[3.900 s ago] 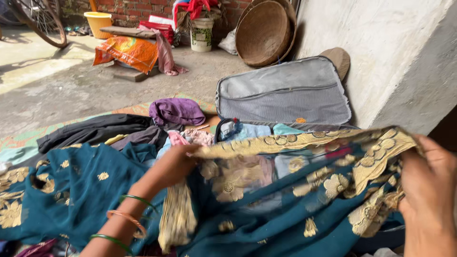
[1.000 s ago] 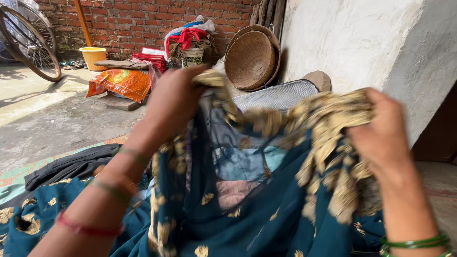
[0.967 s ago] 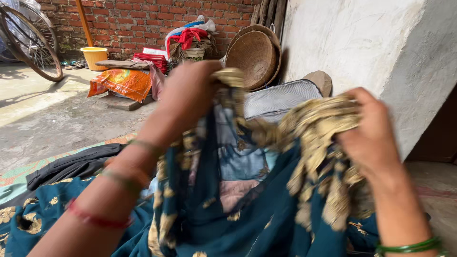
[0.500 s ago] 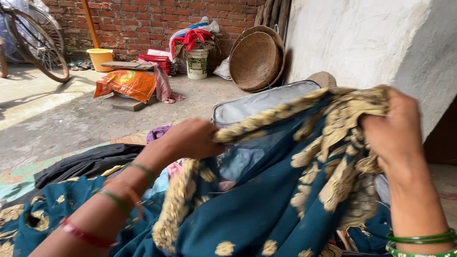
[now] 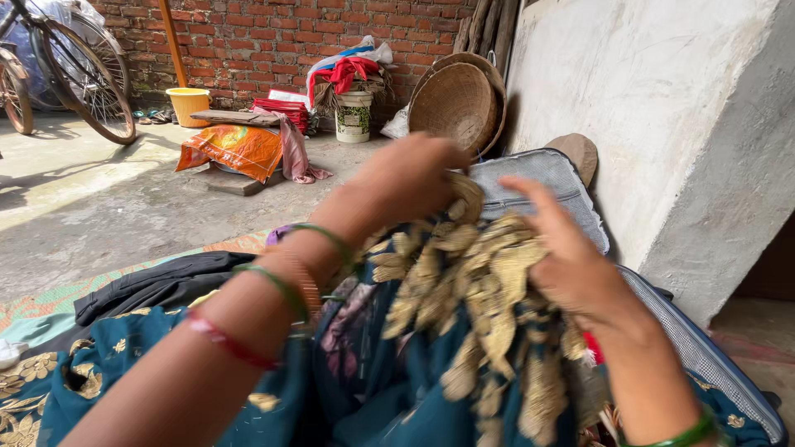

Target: The person packs a suitcase by folding and placing various items of clothing, including a striped garment, a blue top, and a decorated saree, into different sections of the luggage.

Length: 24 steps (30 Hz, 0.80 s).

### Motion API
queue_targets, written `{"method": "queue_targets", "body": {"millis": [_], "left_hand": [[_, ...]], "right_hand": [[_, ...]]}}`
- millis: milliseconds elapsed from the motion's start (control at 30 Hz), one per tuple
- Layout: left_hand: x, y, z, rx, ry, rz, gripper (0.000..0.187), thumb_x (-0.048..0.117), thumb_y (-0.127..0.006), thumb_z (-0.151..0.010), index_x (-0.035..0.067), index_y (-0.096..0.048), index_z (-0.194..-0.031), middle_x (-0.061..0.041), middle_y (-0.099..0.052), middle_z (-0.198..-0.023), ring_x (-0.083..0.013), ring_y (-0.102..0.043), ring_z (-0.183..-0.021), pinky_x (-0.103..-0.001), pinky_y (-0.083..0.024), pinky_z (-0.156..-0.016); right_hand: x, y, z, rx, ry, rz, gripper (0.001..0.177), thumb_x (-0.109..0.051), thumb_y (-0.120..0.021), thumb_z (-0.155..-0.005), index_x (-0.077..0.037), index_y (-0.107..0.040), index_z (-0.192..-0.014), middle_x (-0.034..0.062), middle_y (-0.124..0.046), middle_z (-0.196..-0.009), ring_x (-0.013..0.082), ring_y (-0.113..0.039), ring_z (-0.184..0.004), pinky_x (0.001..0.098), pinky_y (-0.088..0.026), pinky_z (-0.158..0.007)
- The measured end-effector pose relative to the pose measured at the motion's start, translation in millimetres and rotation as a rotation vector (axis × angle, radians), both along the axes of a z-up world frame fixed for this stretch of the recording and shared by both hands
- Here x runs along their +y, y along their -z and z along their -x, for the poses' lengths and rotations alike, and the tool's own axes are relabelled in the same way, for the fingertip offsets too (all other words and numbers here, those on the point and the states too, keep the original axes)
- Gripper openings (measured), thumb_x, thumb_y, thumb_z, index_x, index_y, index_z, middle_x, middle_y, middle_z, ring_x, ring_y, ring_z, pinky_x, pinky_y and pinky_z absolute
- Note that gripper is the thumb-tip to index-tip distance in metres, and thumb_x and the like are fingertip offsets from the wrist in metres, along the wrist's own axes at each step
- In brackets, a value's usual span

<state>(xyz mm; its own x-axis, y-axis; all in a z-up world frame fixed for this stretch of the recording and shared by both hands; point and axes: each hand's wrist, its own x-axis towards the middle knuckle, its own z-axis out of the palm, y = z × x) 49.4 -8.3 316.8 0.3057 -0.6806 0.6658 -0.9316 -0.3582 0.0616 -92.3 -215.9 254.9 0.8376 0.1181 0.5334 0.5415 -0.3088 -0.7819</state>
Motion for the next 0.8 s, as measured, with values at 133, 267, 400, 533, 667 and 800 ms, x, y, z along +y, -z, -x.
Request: {"method": "queue_targets", "body": {"millis": [133, 267, 400, 533, 667, 800], "left_hand": [[-14.6, -9.0, 38.2, -0.057, 0.048, 0.052, 0.023, 0.013, -0.069, -0.076, 0.016, -0.076, -0.098, -0.015, -0.075, -0.089, -0.0373, -0.071, -0.089, -0.050, -0.055, -0.079], [15.3, 22.8, 31.4, 0.164, -0.029, 0.059, 0.025, 0.036, -0.071, -0.088, 0.013, -0.072, -0.098, -0.015, -0.074, -0.087, -0.0374, -0.071, -0.085, -0.050, -0.055, -0.075], [43.1, 100.4, 33.6, 0.332, -0.208, 0.040, 0.035, 0.043, -0.070, -0.085, 0.015, -0.064, -0.105, -0.013, -0.074, -0.083, -0.0393, -0.071, -0.082, -0.052, -0.054, -0.071], [59.0, 177.8, 37.2, 0.450, -0.441, 0.110, 0.031, 0.038, -0.067, -0.087, 0.017, -0.062, -0.109, -0.018, -0.073, -0.081, -0.0418, -0.070, -0.082, -0.056, -0.053, -0.070], [65.2, 242.6, 19.2, 0.544, -0.649, 0.114, 0.025, 0.040, -0.060, -0.095, 0.017, -0.062, -0.105, -0.018, -0.073, -0.083, -0.0420, -0.070, -0.082, -0.055, -0.054, -0.072], [69.3, 304.9, 7.3, 0.481, -0.613, 0.111, 0.026, 0.037, -0.055, -0.094, 0.014, -0.058, -0.107, -0.020, -0.072, -0.090, -0.0435, -0.069, -0.085, -0.056, -0.052, -0.073]], "right_hand": [[28.6, -20.8, -13.4, 0.002, 0.203, 0.133, 0.050, 0.016, -0.050, -0.076, 0.005, -0.059, -0.124, 0.0202, -0.071, -0.113, 0.0187, -0.070, -0.105, 0.0281, -0.052, -0.090], [19.1, -33.2, 0.4, 0.016, 0.334, 0.032, 0.024, 0.015, -0.054, -0.084, 0.006, -0.069, -0.101, 0.0148, -0.073, -0.085, 0.0186, -0.067, -0.071, 0.0313, -0.058, -0.064], [5.5, -39.8, 1.6, -0.084, 0.469, -0.017, 0.033, 0.018, -0.048, -0.080, 0.003, -0.067, -0.102, 0.0107, -0.072, -0.082, 0.0156, -0.066, -0.065, 0.0298, -0.056, -0.057], [3.0, -30.9, -4.3, -0.204, 0.541, 0.056, 0.029, 0.015, -0.054, -0.079, 0.003, -0.070, -0.100, 0.0082, -0.073, -0.086, 0.0118, -0.065, -0.072, 0.0264, -0.053, -0.064], [12.1, -22.0, -1.2, -0.238, 0.621, 0.152, 0.023, 0.009, -0.061, -0.081, 0.002, -0.073, -0.100, 0.0066, -0.075, -0.087, 0.0099, -0.066, -0.077, 0.0255, -0.053, -0.070], [13.9, -25.0, -0.9, -0.207, 0.633, 0.140, 0.026, 0.009, -0.058, -0.080, 0.002, -0.073, -0.100, 0.0091, -0.076, -0.089, 0.0116, -0.067, -0.078, 0.0259, -0.053, -0.072]]}}
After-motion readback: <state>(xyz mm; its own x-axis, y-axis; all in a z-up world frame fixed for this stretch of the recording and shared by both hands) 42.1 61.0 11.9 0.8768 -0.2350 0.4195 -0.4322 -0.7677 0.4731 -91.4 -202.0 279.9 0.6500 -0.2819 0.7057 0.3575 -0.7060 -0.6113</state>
